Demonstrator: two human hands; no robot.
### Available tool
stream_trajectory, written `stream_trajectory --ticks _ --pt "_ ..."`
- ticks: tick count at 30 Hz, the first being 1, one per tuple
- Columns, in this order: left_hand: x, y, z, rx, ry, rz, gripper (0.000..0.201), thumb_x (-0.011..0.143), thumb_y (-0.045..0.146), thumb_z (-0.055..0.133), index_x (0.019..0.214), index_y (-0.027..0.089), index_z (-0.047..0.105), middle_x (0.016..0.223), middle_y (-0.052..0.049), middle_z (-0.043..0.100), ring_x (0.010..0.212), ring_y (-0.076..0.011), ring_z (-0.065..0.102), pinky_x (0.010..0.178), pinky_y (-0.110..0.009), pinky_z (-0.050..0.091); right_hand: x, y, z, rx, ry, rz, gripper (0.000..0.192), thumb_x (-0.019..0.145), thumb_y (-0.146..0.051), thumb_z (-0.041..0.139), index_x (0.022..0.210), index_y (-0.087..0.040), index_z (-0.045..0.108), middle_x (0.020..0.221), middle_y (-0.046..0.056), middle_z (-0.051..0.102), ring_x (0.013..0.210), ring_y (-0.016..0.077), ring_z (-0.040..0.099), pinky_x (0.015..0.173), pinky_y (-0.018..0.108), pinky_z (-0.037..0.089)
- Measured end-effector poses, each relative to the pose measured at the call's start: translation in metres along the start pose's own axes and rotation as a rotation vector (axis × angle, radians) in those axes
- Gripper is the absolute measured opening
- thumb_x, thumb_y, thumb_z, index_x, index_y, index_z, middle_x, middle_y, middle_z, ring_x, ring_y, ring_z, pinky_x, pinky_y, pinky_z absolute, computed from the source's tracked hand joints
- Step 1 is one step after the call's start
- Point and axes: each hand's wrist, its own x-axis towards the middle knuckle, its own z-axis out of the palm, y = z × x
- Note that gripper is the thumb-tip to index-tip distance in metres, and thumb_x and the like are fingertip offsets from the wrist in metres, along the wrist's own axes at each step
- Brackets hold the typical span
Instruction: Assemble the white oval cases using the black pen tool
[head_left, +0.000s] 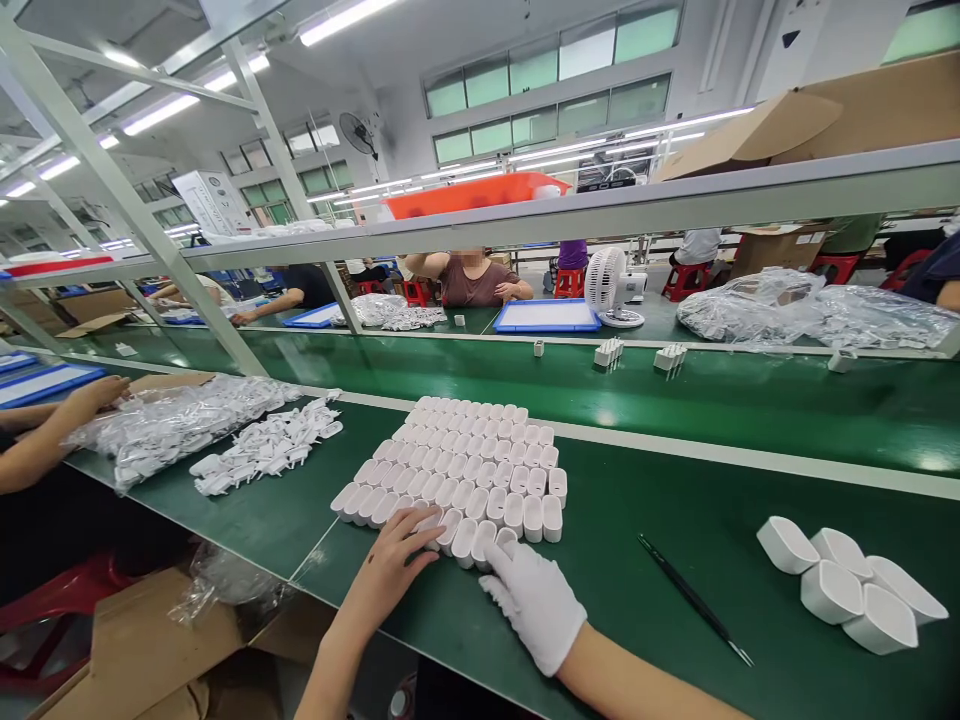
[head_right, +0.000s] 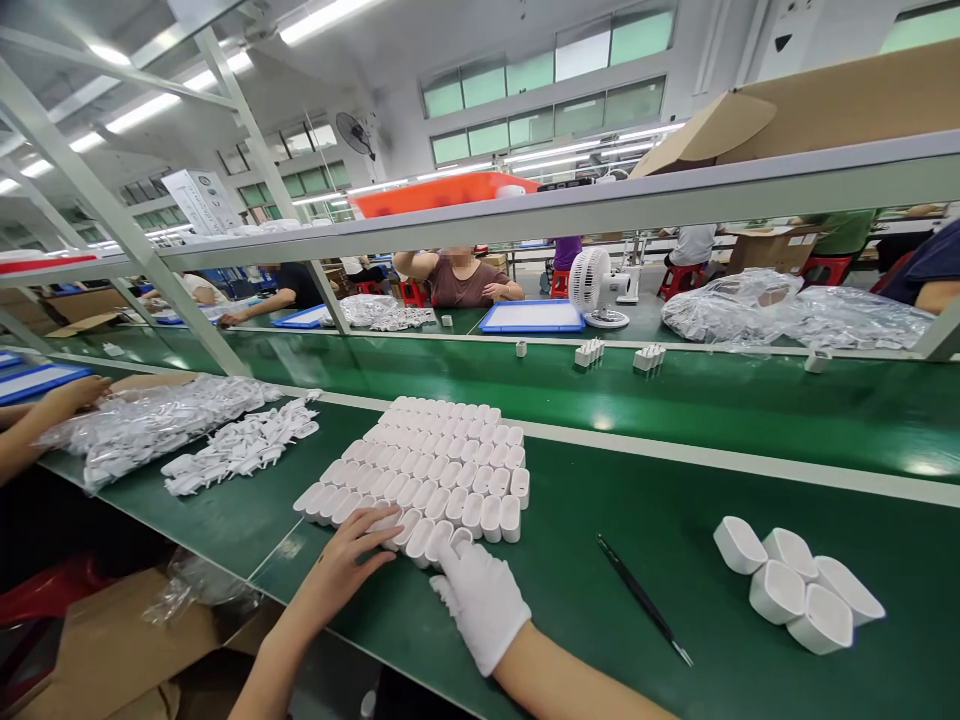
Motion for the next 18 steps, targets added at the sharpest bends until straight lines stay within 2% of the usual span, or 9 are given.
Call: stream_trajectory --ticks 3,7,10,12,15,17,18 --pt "0.0 -0.007 0.0 -0.034 -0.006 0.016 0.027 0.093 0.031 0.047 0.117 0.031 0.059 0.126 -0.005 0.058 0.117 -0.0229 0.052 0.1 -0.046 0.044 0.016 -0.009 0.001 -0.109 -0.036 0.082 0.028 0.09 -0.04 0.051 0.109 -0.021 0.059 0.086 0.008 0.068 0.073 0.0258 0.068 0.055 0.031 0.05" --pt "0.001 -0.014 -0.003 -0.046 -0.008 0.017 0.026 0.093 0.032 0.045 0.112 0.029 0.062 0.121 -0.006 0.061 0.115 -0.0238 0.055 0.097 -0.046 0.047 0.029 -0.015 0.005 -0.115 0.037 0.139 0.035 0.092 -0.046 0.044 0.104 -0.018 0.062 0.083 0.01 0.069 0.069 0.0275 0.068 0.052 0.032 0.05" --pt "0.002 -0.006 -0.008 -0.006 -0.002 0.008 0.028 0.091 0.033 0.051 0.117 0.031 0.059 0.125 -0.007 0.058 0.116 -0.0258 0.053 0.094 -0.046 0.049 0.028 -0.017 0.009 -0.09 0.04 0.15 0.031 0.09 -0.043 0.048 0.104 -0.019 0.062 0.085 0.01 0.068 0.071 0.0279 0.068 0.054 0.034 0.051" --pt "0.002 0.006 -0.009 0.055 0.008 0.029 0.034 0.087 0.034 0.058 0.121 0.032 0.056 0.128 -0.006 0.056 0.118 -0.0273 0.051 0.096 -0.048 0.047 0.021 -0.016 0.01 -0.066 0.06 0.143 0.035 0.087 -0.039 0.054 0.117 -0.02 0.058 0.089 0.01 0.068 0.072 0.0283 0.067 0.056 0.036 0.052" --pt "0.005 0.029 -0.005 0.136 0.028 0.085 0.041 0.084 0.036 0.063 0.124 0.032 0.054 0.13 -0.006 0.055 0.119 -0.0284 0.05 0.097 -0.049 0.047 0.006 -0.005 0.006 0.028 0.191 0.103 0.055 0.083 -0.033 0.057 0.135 -0.023 0.042 0.113 0.012 0.063 0.084 0.0286 0.066 0.065 0.038 0.053" --pt "0.009 0.038 -0.002 0.156 0.057 0.097 0.04 0.085 0.037 0.062 0.124 0.031 0.053 0.129 -0.006 0.056 0.119 -0.0286 0.05 0.098 -0.05 0.045 -0.003 0.013 -0.001 0.179 0.324 0.134 0.052 0.086 -0.032 0.051 0.137 -0.025 0.039 0.125 0.01 0.057 0.094 0.0259 0.064 0.076 0.037 0.052" --pt "0.012 0.04 -0.001 0.159 0.081 0.074 0.039 0.087 0.038 0.059 0.125 0.031 0.053 0.13 -0.006 0.056 0.119 -0.0288 0.05 0.099 -0.051 0.043 -0.005 0.026 -0.005 0.269 0.391 0.193 0.048 0.088 -0.033 0.046 0.135 -0.026 0.041 0.127 0.009 0.056 0.095 0.0237 0.063 0.08 0.036 0.051"
